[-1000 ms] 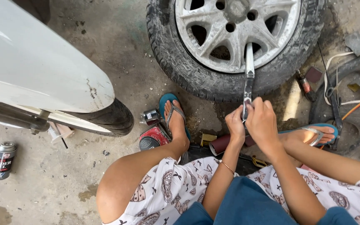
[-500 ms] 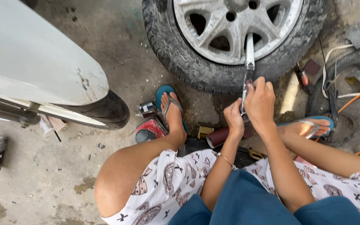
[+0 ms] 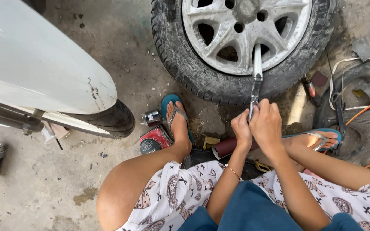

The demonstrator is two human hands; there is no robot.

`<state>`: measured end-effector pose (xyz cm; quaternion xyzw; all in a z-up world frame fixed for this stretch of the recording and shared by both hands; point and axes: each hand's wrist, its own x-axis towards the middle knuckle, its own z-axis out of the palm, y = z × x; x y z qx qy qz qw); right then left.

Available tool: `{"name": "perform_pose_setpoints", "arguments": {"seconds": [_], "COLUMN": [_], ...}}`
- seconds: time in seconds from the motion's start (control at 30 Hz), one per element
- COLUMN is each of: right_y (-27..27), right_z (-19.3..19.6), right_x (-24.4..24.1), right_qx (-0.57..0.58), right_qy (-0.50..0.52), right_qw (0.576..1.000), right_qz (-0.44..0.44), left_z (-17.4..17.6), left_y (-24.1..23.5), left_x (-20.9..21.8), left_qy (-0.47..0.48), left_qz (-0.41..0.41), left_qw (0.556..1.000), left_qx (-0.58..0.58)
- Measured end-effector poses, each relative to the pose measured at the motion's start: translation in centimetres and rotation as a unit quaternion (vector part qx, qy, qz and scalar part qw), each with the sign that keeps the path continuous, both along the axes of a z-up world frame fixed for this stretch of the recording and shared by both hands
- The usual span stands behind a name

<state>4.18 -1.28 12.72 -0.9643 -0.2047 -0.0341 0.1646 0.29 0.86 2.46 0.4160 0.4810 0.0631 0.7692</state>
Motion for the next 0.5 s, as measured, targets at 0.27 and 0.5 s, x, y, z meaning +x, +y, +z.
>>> {"name": "perform_pose_setpoints", "arguments": {"seconds": [0.27,0.5], "right_y": [-0.2,-0.5], "right_z": [-0.3,-1.2], "right_x": [0.2,0.6], "right_qx": [-0.014,-0.012], "right_qy": [-0.03,-0.041], "right_qw": [0.999,0.999], "right_qz": [0.013,0.013], "left_z": [-0.6,-1.2], "left_y": [0.2,0.2], "left_x": [0.2,-0.2], "left_qy": [-0.003,0.001], "left_qz": [-0.007,-0.024], "left_qw": [1.0,0.999], "left_qx": [0.011,0.029]}}
